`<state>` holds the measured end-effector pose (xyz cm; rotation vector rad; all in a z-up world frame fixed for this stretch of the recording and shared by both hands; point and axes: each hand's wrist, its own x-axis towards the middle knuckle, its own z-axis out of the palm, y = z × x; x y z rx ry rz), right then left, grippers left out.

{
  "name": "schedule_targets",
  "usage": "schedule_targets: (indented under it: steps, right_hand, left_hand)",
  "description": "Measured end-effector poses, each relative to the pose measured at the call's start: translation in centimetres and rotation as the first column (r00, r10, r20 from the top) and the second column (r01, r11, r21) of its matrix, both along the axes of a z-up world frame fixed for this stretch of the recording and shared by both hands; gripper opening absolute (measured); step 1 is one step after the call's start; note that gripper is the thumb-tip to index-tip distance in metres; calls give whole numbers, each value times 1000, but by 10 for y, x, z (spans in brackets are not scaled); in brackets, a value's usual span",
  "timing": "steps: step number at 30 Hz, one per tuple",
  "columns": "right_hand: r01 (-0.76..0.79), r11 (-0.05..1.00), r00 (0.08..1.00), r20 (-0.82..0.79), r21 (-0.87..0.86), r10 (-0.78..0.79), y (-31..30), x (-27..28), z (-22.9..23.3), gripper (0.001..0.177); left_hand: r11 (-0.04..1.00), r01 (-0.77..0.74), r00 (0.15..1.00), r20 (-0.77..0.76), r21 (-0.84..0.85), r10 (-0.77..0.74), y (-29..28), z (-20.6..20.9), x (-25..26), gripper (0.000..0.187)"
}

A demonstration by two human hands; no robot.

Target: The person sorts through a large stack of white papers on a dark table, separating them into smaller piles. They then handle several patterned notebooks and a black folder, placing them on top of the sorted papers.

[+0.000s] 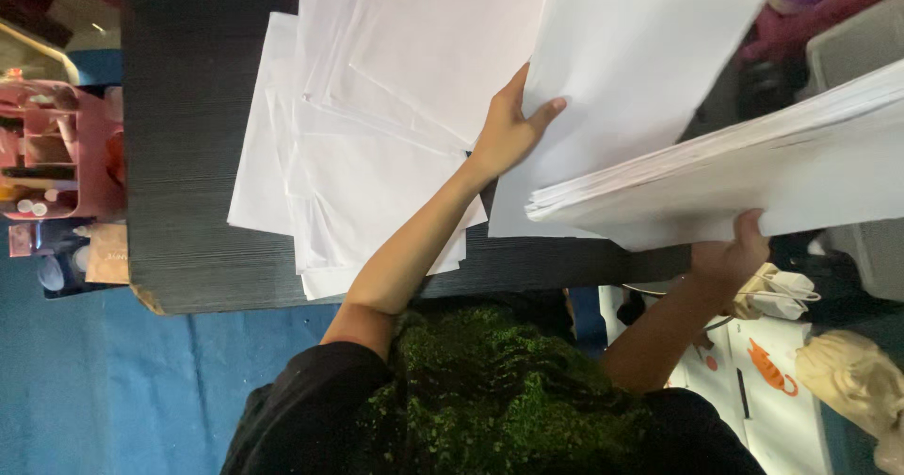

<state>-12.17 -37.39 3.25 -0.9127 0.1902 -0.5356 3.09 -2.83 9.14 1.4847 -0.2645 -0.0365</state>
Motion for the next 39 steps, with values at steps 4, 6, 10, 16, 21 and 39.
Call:
schedule_targets:
  steps: [4,6,10,16,21,39]
  right_hand:
    - [-90,976,993,-93,-198,73,37,21,-10,59]
    - [-76,965,994,-101,-252,52,66,29,0,60]
    - [-92,971,992,63,-222,108,119,36,30,75]
    - [-150,925,971,126,-350,205,115,44,0,79]
    - [-263,845,959,-221,-466,177,115,51,-44,54]
    - [-350,431,936,-297,-832,187,163,70,-59,41]
  left_hand:
    - [961,223,973,24,167,-230,36,49,-50,47]
    - [956,130,965,189,265,-183,49,69,-78,53]
    - [985,-156,819,567,68,90,65,82,-103,46]
    - [993,-87,972,226,76,68,105,69,-123,42]
    - [993,-122,961,248,-2,119,126,44,-127,49]
    - [950,-211,970,-69,228,232,134,-45,-103,24]
